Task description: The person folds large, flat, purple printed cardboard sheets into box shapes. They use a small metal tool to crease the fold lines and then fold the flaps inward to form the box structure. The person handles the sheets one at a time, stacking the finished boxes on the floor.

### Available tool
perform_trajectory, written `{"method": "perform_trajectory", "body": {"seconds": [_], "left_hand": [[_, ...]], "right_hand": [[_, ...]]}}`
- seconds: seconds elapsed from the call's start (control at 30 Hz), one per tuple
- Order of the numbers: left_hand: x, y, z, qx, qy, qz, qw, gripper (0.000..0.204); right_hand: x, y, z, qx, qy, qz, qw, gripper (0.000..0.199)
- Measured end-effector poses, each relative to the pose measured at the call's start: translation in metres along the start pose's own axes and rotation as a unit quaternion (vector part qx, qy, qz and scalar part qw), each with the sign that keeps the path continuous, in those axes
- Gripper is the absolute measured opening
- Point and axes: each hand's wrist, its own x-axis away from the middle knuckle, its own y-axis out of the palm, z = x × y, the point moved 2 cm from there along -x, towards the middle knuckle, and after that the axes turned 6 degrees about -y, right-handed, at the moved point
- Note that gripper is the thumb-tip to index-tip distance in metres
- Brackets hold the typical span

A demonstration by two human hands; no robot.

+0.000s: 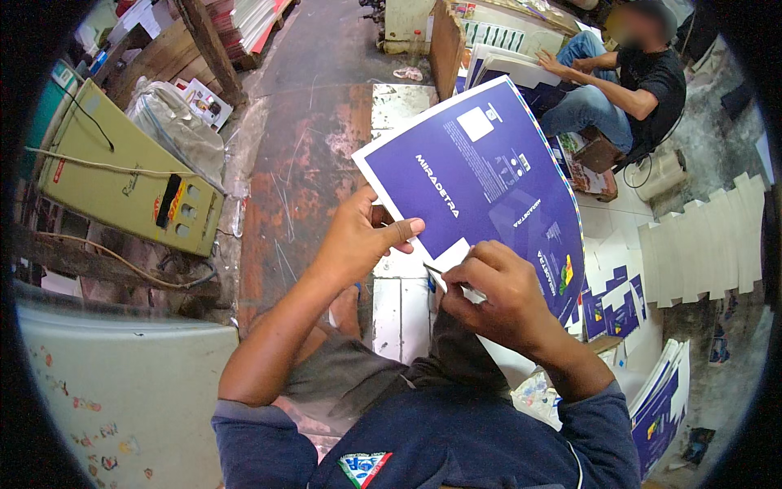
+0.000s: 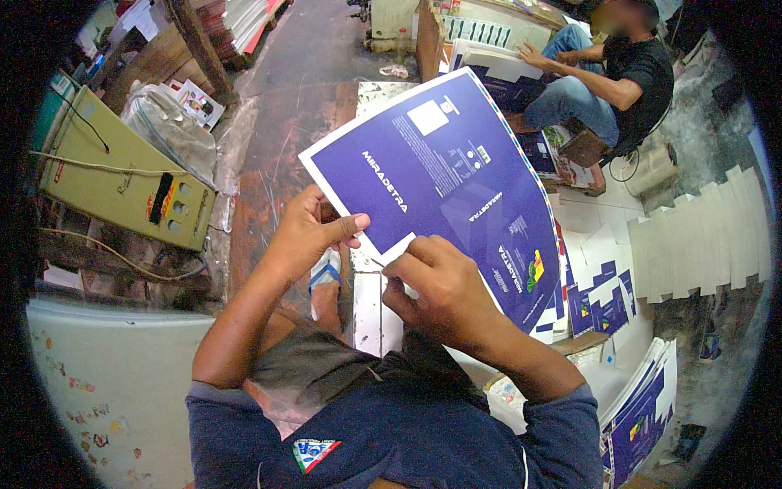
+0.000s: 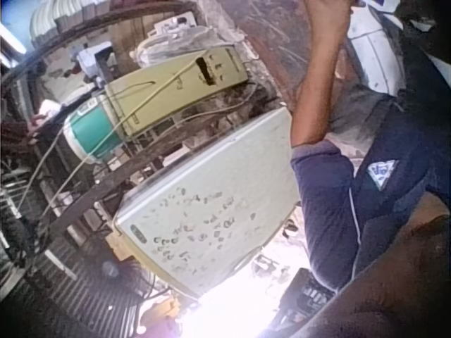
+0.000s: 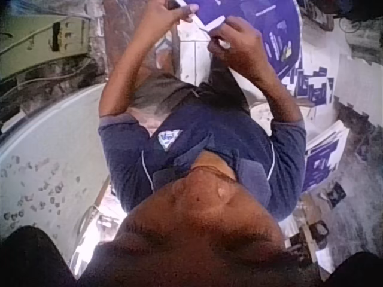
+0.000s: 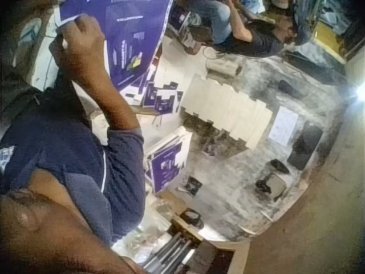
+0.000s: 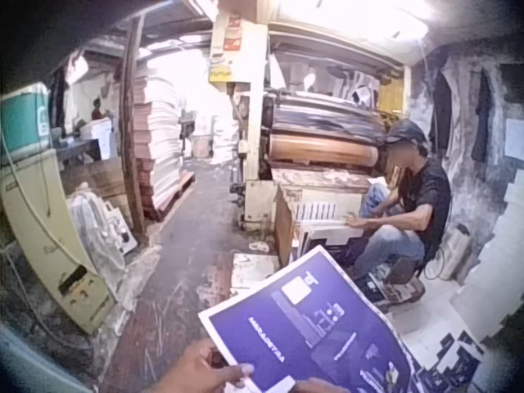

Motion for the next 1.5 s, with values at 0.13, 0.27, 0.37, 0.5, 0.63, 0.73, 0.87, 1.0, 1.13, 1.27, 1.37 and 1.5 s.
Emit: {"method": "perform_trajectory", "body": {"seconds": [0.13,0.27,0.37,0.5,0.63,0.73,0.87,1.0,1.13,1.27,1.37,1.5], "left_hand": [[-0.003,0.001,-0.006,0.007,0.012,0.014,1.0,0.05],[-0.005,0.002,-0.006,-0.01,0.006,0.012,1.0,0.048],[-0.004,0.0,-0.006,-0.004,0.014,0.008,1.0,0.049],[-0.003,-0.004,-0.008,-0.004,0.009,0.014,1.0,0.049],[-0.001,-0.001,0.0,0.018,0.028,0.02,0.999,0.045],[0.001,0.001,0.012,-0.064,0.013,0.013,0.998,0.04],[0.003,0.004,0.014,-0.091,-0.031,0.062,0.993,0.047],[0.004,0.001,0.004,-0.092,0.022,0.08,0.992,0.04],[0.003,0.005,0.0,-0.094,0.02,0.075,0.993,0.049],[0.006,0.003,-0.001,-0.007,0.052,0.034,0.998,0.066],[-0.011,-0.033,-0.025,0.014,0.066,-0.011,0.998,0.072],[-0.008,-0.038,-0.027,0.034,0.108,-0.033,0.993,0.096]], "right_hand": [[0.016,-0.01,-0.006,0.022,0.006,-0.081,0.996,0.023],[0.043,-0.015,-0.007,0.017,0.006,-0.159,0.987,0.02],[0.055,-0.019,-0.011,0.037,0.03,-0.228,0.973,0.022],[0.046,-0.034,-0.016,-0.073,0.069,-0.273,0.957,0.019],[0.05,-0.034,-0.006,-0.126,0.056,-0.081,0.987,0.028],[0.057,-0.011,0.01,-0.034,0.036,0.026,0.998,0.033],[0.047,0.015,0.014,0.066,0.047,0.082,0.993,0.063],[0.047,0.036,0.022,0.091,0.058,0.099,0.989,0.079],[0.055,0.036,0.023,0.073,0.059,0.126,0.988,0.077],[0.058,0.041,0.022,0.056,0.048,0.152,0.986,0.071],[0.059,0.047,0.025,0.041,0.052,0.178,0.982,0.078],[0.06,0.041,0.024,0.038,0.047,0.186,0.981,0.067]]}}
